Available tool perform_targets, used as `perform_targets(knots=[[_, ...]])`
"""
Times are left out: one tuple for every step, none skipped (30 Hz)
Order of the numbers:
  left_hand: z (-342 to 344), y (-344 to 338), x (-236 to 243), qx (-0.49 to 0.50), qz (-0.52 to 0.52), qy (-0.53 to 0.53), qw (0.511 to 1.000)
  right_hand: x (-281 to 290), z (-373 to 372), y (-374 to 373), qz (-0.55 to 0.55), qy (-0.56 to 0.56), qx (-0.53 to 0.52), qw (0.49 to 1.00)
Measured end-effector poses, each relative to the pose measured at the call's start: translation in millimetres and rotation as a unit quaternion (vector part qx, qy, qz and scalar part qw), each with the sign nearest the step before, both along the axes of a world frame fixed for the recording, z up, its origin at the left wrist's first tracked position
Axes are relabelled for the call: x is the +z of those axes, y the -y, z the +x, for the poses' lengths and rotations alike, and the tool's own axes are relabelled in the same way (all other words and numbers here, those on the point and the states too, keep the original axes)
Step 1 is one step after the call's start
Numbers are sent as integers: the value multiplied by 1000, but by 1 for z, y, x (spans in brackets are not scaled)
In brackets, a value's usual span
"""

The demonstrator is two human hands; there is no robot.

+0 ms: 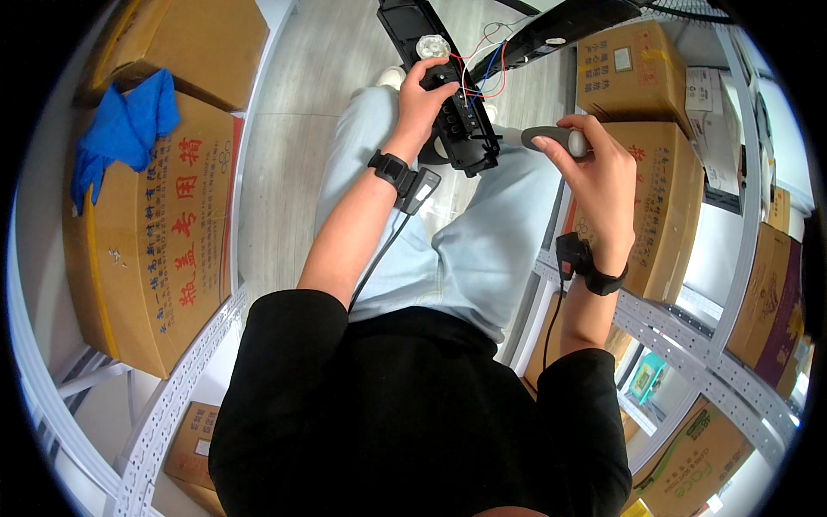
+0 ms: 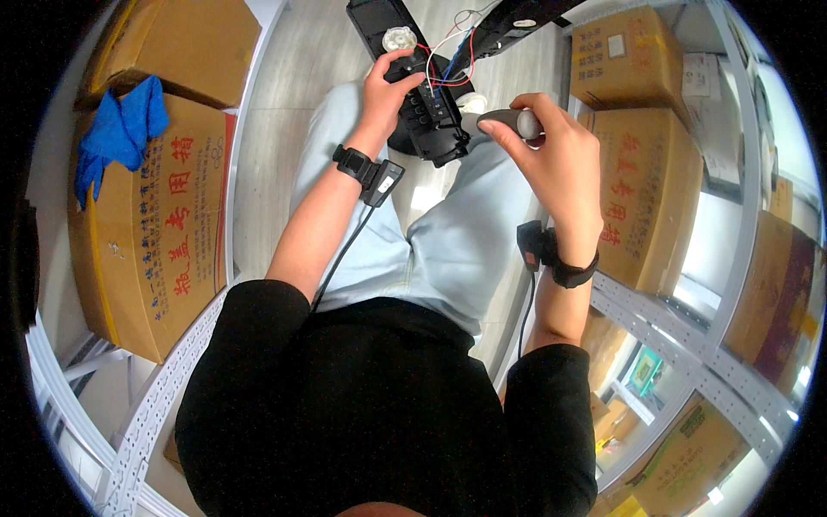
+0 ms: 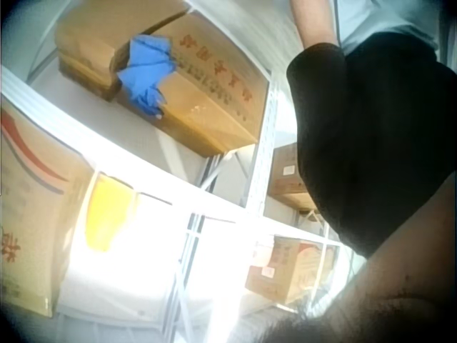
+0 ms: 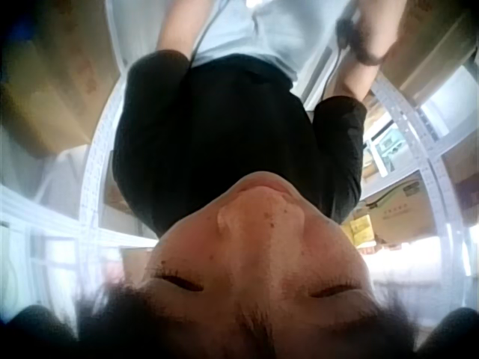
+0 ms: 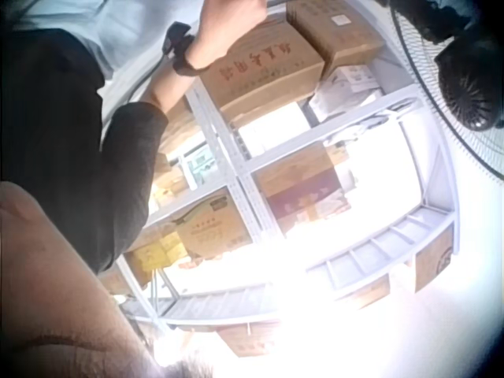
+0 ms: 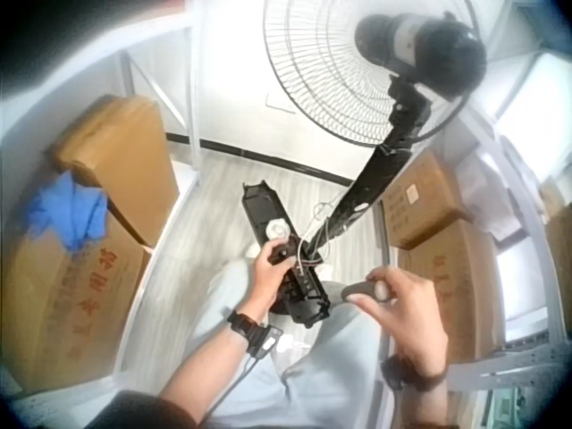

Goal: The person sits on the floor and uses a screwdriver to remove and reinsert screws on a black electronic device with exposed wires. They repeatedly adjust the device and its internal components while seated.

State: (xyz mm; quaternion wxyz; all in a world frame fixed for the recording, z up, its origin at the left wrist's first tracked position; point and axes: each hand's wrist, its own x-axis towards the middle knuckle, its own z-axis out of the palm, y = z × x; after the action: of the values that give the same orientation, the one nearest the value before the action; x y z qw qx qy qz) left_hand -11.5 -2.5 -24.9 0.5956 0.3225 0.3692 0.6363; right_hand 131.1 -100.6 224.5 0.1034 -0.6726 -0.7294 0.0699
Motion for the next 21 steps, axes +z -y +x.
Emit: perform_targets(knots=[[1,1,1,1,0,6,1000,-1,-1,-1,12,-17,2,1000],[2,1,2,1,0,13,1000,-4,-1,-2,24,-35,4,999],[2,1,3,-2,-2,12,1000,-8,-1,-2,36,-52,6,998],[3,1,1,-6,-5,11,1000,-13,1,-4,50,-95,29,994],[4,1,0,-9,-9,10,1000,-19,4,-4,64,-138,51,987],[5,0,-2,-11,-9,7,1000,-22,6,-4,77,-181,73,978],[5,0,-2,-11,-9,5,1000,-21,6,-4,72,-182,75,978],[6,0,-3,-11,-8,2,1000,-21,6,-4,66,-182,76,978],[6,0,-3,-11,-8,-3,1000,-19,6,-3,60,-183,77,978],[5,0,-4,-9,-8,-10,1000,-14,3,-4,30,-119,33,992],[4,1,-4,-7,-8,-17,1000,-6,-4,-4,-1,-55,-10,998],[3,1,-4,-3,-2,-29,1000,-2,-7,-4,-31,10,-52,998],[3,3,-2,0,4,-39,999,-2,-6,-4,-23,7,-44,999],[3,3,0,4,11,-50,999,-4,-3,-4,-16,3,-35,999],[3,3,2,2,7,-39,999,-6,-1,-4,-8,-1,-25,1000],[4,3,1,0,4,-29,1000,-10,1,-3,10,-81,1,997],[5,3,1,-2,1,-19,1000,-15,3,-2,28,-161,28,986],[4,2,0,2,7,-27,1000,-16,4,-1,31,-193,40,980],[4,1,-1,6,11,-35,999,-17,6,-1,33,-225,53,972],[3,0,-3,10,16,-44,999,-16,9,-2,22,-212,52,976],[3,0,-4,10,16,-40,999,-14,10,-2,10,-198,50,979]])
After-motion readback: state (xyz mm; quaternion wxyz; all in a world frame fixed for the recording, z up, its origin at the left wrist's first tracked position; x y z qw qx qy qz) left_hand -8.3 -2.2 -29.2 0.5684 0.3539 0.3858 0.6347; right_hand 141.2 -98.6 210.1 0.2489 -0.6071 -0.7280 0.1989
